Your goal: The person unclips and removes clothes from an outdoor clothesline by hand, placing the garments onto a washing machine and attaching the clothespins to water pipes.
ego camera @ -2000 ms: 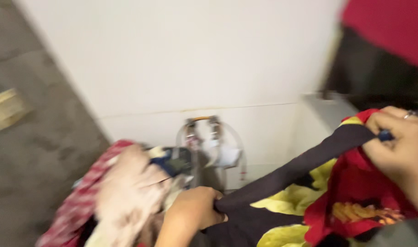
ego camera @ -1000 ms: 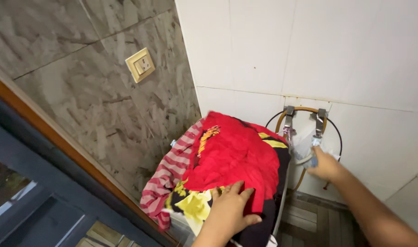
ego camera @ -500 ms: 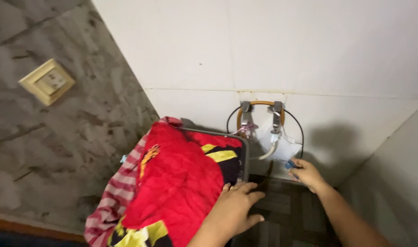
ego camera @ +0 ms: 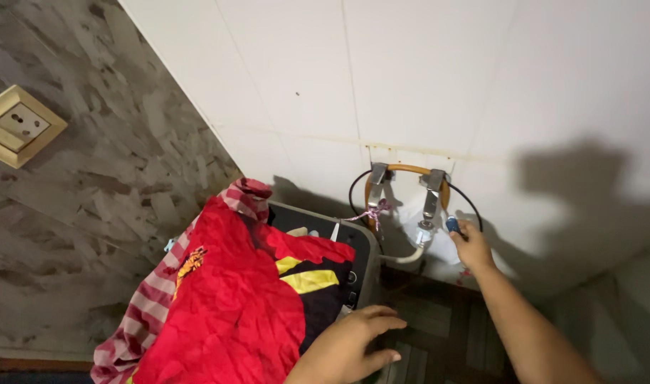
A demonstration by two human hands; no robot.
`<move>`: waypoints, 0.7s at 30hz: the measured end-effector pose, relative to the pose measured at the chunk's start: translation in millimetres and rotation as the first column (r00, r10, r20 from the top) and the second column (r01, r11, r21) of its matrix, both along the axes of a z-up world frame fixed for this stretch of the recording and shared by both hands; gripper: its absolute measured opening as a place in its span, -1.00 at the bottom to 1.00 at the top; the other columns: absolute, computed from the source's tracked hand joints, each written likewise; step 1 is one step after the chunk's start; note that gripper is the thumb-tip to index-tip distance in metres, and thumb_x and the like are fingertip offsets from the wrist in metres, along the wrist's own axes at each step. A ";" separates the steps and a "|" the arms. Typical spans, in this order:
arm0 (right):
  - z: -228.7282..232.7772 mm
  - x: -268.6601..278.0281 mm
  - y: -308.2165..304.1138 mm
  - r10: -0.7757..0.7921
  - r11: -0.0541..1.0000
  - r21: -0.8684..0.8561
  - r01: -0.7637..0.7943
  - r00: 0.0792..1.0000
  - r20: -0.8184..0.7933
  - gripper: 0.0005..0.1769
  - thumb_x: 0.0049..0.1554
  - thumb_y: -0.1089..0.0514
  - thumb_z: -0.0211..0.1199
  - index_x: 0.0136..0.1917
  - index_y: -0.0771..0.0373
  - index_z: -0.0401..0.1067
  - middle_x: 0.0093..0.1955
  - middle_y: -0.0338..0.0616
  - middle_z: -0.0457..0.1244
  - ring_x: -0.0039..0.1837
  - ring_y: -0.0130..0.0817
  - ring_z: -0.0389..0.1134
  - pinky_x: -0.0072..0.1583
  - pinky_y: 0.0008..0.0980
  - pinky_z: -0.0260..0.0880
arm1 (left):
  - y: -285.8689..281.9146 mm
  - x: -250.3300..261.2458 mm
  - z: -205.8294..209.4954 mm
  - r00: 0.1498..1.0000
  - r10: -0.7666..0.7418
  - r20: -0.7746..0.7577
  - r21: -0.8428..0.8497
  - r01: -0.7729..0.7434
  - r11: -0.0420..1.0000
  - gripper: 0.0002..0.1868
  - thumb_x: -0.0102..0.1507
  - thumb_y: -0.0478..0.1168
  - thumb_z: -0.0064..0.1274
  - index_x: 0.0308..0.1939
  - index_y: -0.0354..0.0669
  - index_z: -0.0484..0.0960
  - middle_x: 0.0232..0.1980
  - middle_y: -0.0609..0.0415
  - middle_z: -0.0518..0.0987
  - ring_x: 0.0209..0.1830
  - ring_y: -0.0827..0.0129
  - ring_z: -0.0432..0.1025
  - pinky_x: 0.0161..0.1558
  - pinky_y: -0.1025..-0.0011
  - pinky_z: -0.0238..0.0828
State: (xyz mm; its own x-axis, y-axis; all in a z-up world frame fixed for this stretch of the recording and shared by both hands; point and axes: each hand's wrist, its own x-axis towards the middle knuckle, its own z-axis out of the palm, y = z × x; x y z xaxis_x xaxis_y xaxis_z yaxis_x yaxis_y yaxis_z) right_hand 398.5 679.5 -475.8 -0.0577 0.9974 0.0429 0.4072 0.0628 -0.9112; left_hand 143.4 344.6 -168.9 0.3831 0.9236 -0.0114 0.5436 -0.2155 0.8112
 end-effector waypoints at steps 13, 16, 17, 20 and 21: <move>-44.1 -47.0 73.2 0.102 0.899 -0.427 -0.092 0.995 -0.001 -0.49 0.33 0.04 0.08 0.53 0.00 0.16 0.01 0.14 0.29 -0.09 -0.15 0.35 -0.11 -0.11 0.48 | 9.2 -16.0 -61.4 0.993 0.010 0.114 -0.059 -0.003 0.998 -0.56 0.35 -0.12 0.18 0.29 -0.12 0.57 0.35 -0.09 0.51 0.36 0.04 0.45 0.29 0.26 0.43; -53.5 -43.6 67.8 0.059 0.850 -0.526 -0.042 0.998 0.015 -0.34 0.27 0.04 0.09 0.57 -0.11 -0.02 -0.17 0.04 0.31 -0.41 -0.10 0.33 -0.36 -0.15 0.34 | 6.2 -8.9 -49.4 0.986 0.050 0.158 -0.045 -0.043 0.998 -0.59 0.35 -0.11 0.19 0.26 -0.12 0.61 0.35 -0.10 0.52 0.38 0.06 0.46 0.30 0.28 0.45; -56.2 -40.4 62.3 0.065 0.844 -0.534 -0.045 0.998 0.019 -0.34 0.27 0.04 0.09 0.57 -0.11 -0.02 -0.17 0.04 0.31 -0.41 -0.10 0.33 -0.36 -0.15 0.34 | 5.7 -8.8 -40.7 0.987 0.031 0.155 -0.046 -0.024 0.999 -0.58 0.36 -0.09 0.19 0.26 -0.13 0.61 0.34 -0.09 0.53 0.36 0.06 0.46 0.30 0.28 0.45; -54.6 -27.5 47.1 0.256 0.862 -0.466 -0.201 0.965 0.057 -0.48 0.27 0.12 0.08 0.49 0.10 0.29 -0.29 0.04 0.24 -0.51 -0.24 0.23 -0.46 -0.17 0.28 | 8.7 -6.7 -15.6 0.989 0.038 0.144 -0.177 -0.012 0.984 -0.57 0.33 -0.07 0.17 0.23 -0.12 0.59 0.32 -0.03 0.54 0.25 0.10 0.50 0.14 0.28 0.49; -52.3 -24.1 39.4 0.282 0.841 -0.502 -0.203 0.956 0.085 -0.38 0.22 0.10 0.19 0.53 0.02 0.20 -0.30 0.06 0.25 -0.50 -0.23 0.16 -0.44 -0.17 0.20 | 8.0 -5.5 -10.1 0.990 0.063 0.125 -0.303 -0.022 0.953 -0.56 0.29 -0.05 0.14 0.21 -0.11 0.58 0.32 0.02 0.54 0.15 0.13 0.54 -0.02 0.28 0.53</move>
